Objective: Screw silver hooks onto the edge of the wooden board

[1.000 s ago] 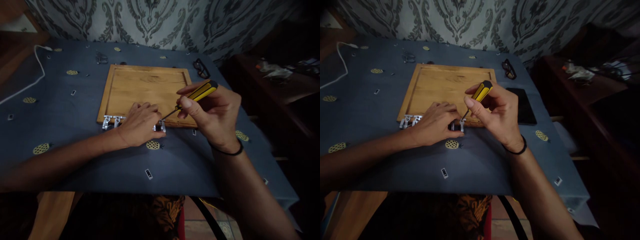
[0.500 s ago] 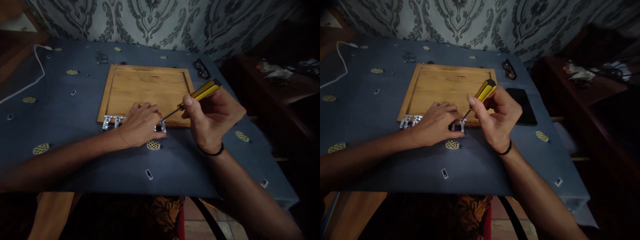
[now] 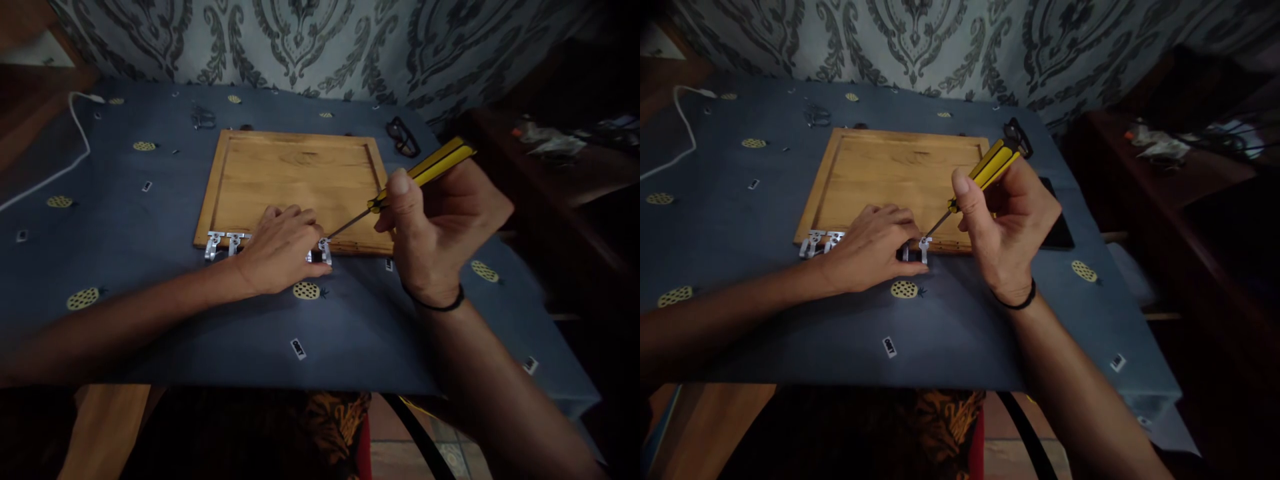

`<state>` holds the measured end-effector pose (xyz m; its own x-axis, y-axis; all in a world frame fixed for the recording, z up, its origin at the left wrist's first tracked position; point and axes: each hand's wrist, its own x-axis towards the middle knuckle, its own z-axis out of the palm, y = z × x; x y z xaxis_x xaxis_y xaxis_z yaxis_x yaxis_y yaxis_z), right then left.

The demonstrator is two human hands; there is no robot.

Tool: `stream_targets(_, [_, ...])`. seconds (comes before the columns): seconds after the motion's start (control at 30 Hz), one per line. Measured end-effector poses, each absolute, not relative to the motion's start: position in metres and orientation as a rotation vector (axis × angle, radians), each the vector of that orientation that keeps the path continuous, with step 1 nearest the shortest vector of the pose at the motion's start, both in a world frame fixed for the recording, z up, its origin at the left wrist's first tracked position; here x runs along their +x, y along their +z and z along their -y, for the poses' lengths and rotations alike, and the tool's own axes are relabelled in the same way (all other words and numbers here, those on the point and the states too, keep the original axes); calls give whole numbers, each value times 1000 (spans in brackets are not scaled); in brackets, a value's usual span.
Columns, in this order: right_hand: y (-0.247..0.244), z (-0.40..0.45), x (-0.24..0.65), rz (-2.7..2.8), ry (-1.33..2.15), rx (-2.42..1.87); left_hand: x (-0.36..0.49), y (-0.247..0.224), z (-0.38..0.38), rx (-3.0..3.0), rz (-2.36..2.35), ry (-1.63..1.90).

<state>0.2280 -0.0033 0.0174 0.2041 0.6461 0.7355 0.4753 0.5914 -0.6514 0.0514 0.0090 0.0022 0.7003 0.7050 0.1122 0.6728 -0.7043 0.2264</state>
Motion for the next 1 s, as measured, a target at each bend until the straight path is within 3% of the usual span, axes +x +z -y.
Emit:
stream_targets(0.5, [7,0,232,1514,277,-965,52,3,-8,2759,-1131,266])
stream_targets(0.8, [17,-2,244,1650,607,-943,53,4,-8,2749,-1130,252])
stream_targets(1.0, [12,-3,241,1605,390,-951,53,6,-8,2729,-1139,215])
